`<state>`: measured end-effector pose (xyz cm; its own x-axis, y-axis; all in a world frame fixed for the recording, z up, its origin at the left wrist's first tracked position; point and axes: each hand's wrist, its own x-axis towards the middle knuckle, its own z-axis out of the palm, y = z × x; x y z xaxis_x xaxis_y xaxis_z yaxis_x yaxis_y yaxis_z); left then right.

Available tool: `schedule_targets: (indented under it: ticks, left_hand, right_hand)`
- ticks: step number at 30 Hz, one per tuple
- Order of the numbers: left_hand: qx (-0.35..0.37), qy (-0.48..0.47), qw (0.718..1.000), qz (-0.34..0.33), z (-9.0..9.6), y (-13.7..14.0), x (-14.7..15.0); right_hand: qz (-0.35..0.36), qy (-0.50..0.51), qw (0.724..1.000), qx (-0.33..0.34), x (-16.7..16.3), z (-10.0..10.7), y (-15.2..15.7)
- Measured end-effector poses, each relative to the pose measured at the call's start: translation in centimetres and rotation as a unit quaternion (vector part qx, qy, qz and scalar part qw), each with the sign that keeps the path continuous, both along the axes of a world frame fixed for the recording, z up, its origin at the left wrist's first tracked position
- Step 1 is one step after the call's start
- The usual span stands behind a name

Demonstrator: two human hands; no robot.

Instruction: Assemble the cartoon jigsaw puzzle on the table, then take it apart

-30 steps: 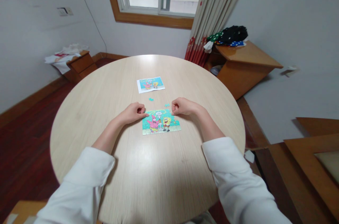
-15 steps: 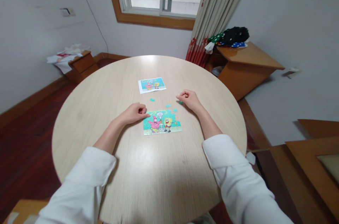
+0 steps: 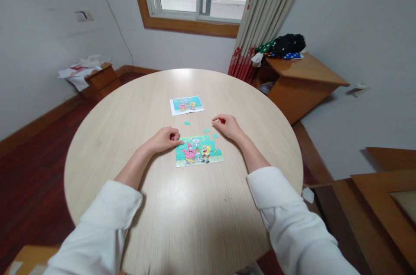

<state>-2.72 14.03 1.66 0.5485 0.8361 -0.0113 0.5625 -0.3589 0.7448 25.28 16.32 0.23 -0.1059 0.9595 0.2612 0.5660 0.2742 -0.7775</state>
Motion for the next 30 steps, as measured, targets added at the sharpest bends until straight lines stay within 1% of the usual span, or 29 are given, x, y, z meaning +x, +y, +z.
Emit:
schedule_targets:
  ticks: [6,9,12,17,22,25,30]
  left_hand:
    - [0.01,0.007,1.0,0.001,0.1,0.0,0.0]
    - [0.018,0.012,1.0,0.002,0.1,-0.1,0.1]
    - [0.02,0.014,1.0,0.005,0.3,-0.1,0.2]
    - [0.026,0.015,1.0,0.007,0.2,-0.2,0.2]
    - [0.029,0.016,0.999,0.001,0.3,-0.2,0.2]
    - [0.03,0.015,0.999,0.003,0.4,-0.2,0.2]
    - [0.03,0.016,0.999,0.005,0.3,-0.2,0.1]
  right_hand:
    - [0.055,-0.034,0.998,0.0,-0.5,0.0,-0.3]
    - [0.069,-0.052,0.996,0.005,-0.6,-0.2,-0.3]
    - [0.08,-0.061,0.995,-0.003,-0.6,-0.1,-0.3]
    - [0.077,-0.085,0.993,-0.035,-0.8,0.5,-0.5]
    - [0.067,-0.113,0.99,-0.046,-1.0,1.1,-0.8]
    - [0.079,-0.128,0.988,-0.037,-1.0,1.2,-0.8]
    - [0.105,-0.138,0.985,0.009,-0.7,0.7,-0.4]
